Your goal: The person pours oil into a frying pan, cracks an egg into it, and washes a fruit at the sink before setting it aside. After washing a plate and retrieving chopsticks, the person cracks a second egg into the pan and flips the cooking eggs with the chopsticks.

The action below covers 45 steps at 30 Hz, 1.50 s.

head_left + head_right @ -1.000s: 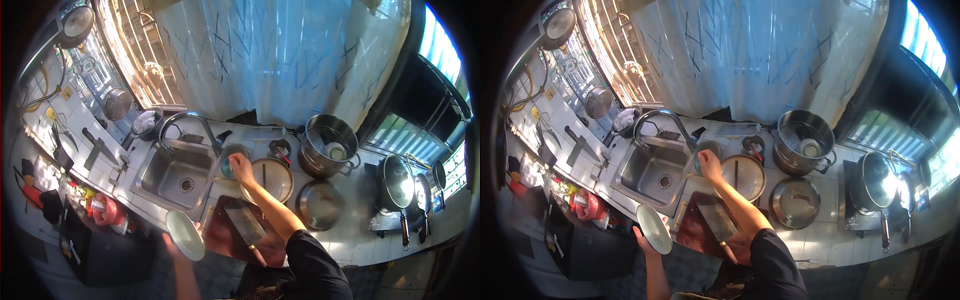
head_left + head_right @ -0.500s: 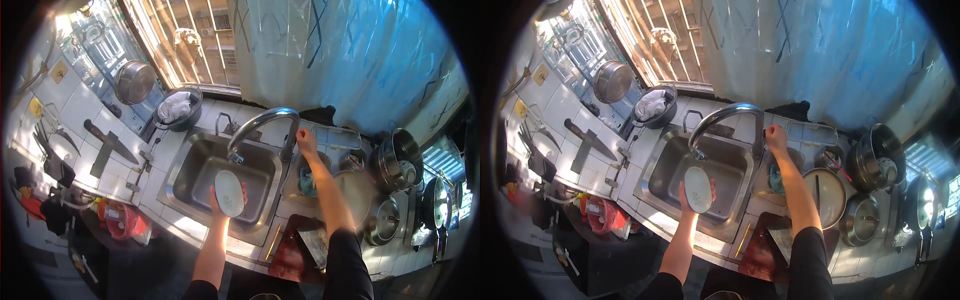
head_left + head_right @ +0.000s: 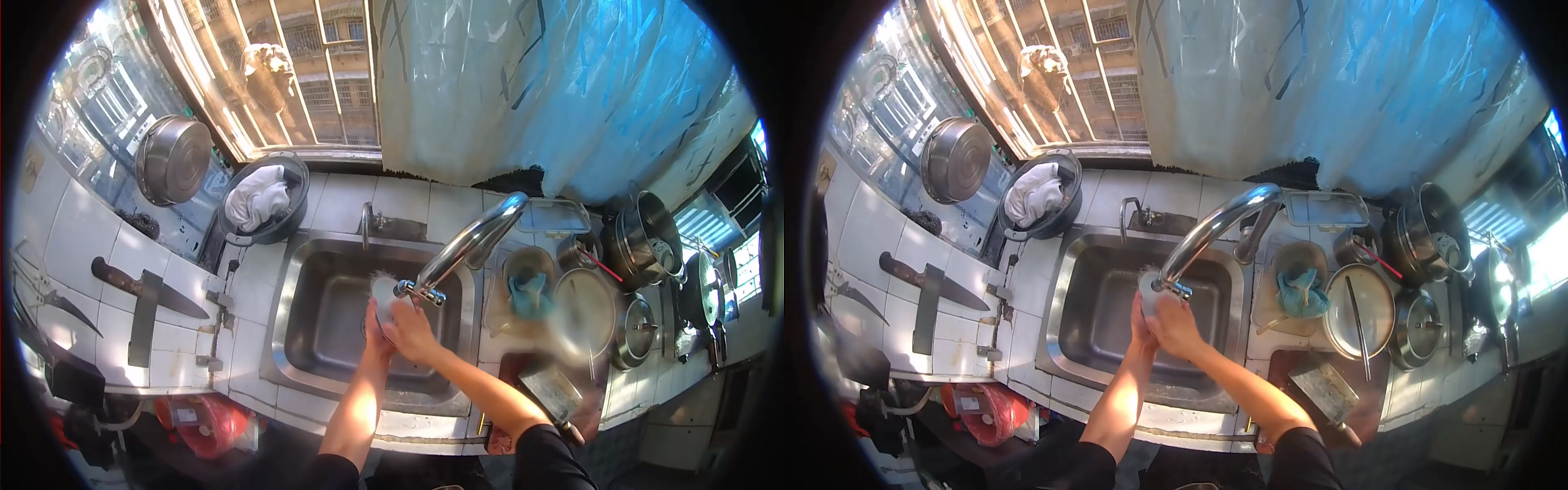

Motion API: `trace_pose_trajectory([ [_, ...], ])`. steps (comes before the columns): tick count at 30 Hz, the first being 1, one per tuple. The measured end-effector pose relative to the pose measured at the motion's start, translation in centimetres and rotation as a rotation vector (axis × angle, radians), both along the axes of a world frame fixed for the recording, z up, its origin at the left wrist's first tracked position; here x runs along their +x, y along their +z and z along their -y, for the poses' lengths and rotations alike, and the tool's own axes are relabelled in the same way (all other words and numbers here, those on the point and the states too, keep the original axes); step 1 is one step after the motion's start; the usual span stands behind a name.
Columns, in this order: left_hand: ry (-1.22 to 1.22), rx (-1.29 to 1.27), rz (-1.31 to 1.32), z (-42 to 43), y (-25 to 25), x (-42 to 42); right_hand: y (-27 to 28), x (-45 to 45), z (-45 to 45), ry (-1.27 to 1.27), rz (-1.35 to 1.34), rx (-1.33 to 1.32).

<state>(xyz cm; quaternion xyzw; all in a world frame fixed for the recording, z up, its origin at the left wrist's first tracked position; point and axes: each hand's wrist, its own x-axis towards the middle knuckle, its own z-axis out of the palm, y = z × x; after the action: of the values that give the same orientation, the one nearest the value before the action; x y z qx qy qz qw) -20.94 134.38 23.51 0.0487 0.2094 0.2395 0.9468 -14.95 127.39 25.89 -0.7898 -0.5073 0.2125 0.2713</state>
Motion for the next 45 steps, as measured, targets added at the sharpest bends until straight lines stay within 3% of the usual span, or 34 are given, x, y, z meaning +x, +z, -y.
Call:
trace_pose_trajectory([
  [2,0.142,-0.041,-0.057,-0.3,-0.6,0.0,-0.9,-0.8,-4.5,-0.018,0.034,-0.183],
  [3,0.086,-0.016,-0.036,-0.5,-0.8,-0.4,-1.2,-1.1,-6.0,-0.017,0.034,-0.179],
  [5,-0.002,0.031,0.014,-1.4,-1.0,-1.2,-0.9,-2.0,-7.9,-0.129,0.135,0.214],
  [7,-0.066,0.022,0.029,-3.1,-1.3,-2.0,-1.4,-3.8,-6.9,-0.174,0.087,0.194],
  [9,-0.1,0.016,0.026,-4.2,-1.4,-2.8,-3.7,-5.2,-4.1,0.03,0.151,0.048],
  [11,-0.094,0.056,0.026,-3.3,-1.0,-2.6,-2.0,-4.1,-4.1,0.06,0.161,0.019],
  [13,-0.062,0.145,0.029,-1.8,-1.2,-1.9,0.1,-1.7,-6.0,0.038,-0.052,-0.128],
  [15,-0.124,0.134,0.055,-2.9,-2.6,-2.2,-1.7,-2.8,-5.5,-0.026,0.04,-0.025],
  [17,-0.191,0.116,0.07,-4.3,-2.8,-2.9,-2.3,-3.9,-3.5,0.192,0.007,0.019],
  [21,-0.176,0.025,0.256,-4.7,-2.4,-4.4,-1.1,-3.8,-1.8,0.215,-0.003,0.07],
  [23,-0.03,0.034,0.014,-4.1,-0.6,-3.4,-2.0,-2.8,-3.4,0.127,0.15,0.134],
  [25,-0.039,0.128,-0.111,-3.3,0.9,-3.2,-2.3,-2.0,-5.7,-0.159,0.344,0.199],
  [26,-0.022,0.197,-0.06,-2.8,1.8,-3.1,-3.8,-1.2,-7.4,-0.165,0.343,0.198],
  [28,-0.011,0.261,-0.01,-2.4,2.1,-2.8,-7.3,0.2,-10.2,-0.311,0.018,-0.047],
  [29,0.004,0.268,-0.018,-2.5,2.0,-2.8,-5.5,-0.4,-9.8,-0.315,0.016,-0.048],
  [31,0.012,0.28,-0.026,-3.2,1.9,-3.1,-2.3,-2.3,-8.5,-0.078,0.493,-0.182],
  [32,-0.017,0.195,-0.05,-4.0,2.0,-3.3,-2.7,-3.8,-7.8,-0.333,0.228,0.075],
  [35,-0.066,0.015,-0.1,-4.6,2.0,-3.4,-3.0,-3.7,-6.2,-0.32,0.244,0.058],
  [37,-0.111,0.14,-0.046,-3.1,1.8,-3.3,-2.7,-1.7,-7.0,-0.337,0.216,0.046],
  [38,-0.011,0.337,0.083,-1.9,2.1,-2.3,-2.3,-0.1,-8.2,-0.431,0.055,0.061],
  [39,-0.009,0.341,0.084,-1.7,2.4,-1.8,-1.9,0.7,-9.0,-0.519,-0.116,0.074],
  [41,0.047,0.346,-0.044,-1.5,2.7,-2.1,-1.7,-0.5,-8.5,-0.491,-0.062,0.046],
  [42,-0.067,0.233,-0.03,-3.1,-0.5,-2.7,-2.1,-2.1,-7.3,-0.402,0.186,0.089],
  [43,-0.069,0.234,-0.019,-3.6,-0.5,-2.7,-2.1,-2.9,-6.3,-0.304,0.441,0.129],
  [45,-0.09,0.043,-0.005,-3.5,-0.2,-3.0,-0.2,-2.5,-5.5,-0.239,0.427,0.035],
])
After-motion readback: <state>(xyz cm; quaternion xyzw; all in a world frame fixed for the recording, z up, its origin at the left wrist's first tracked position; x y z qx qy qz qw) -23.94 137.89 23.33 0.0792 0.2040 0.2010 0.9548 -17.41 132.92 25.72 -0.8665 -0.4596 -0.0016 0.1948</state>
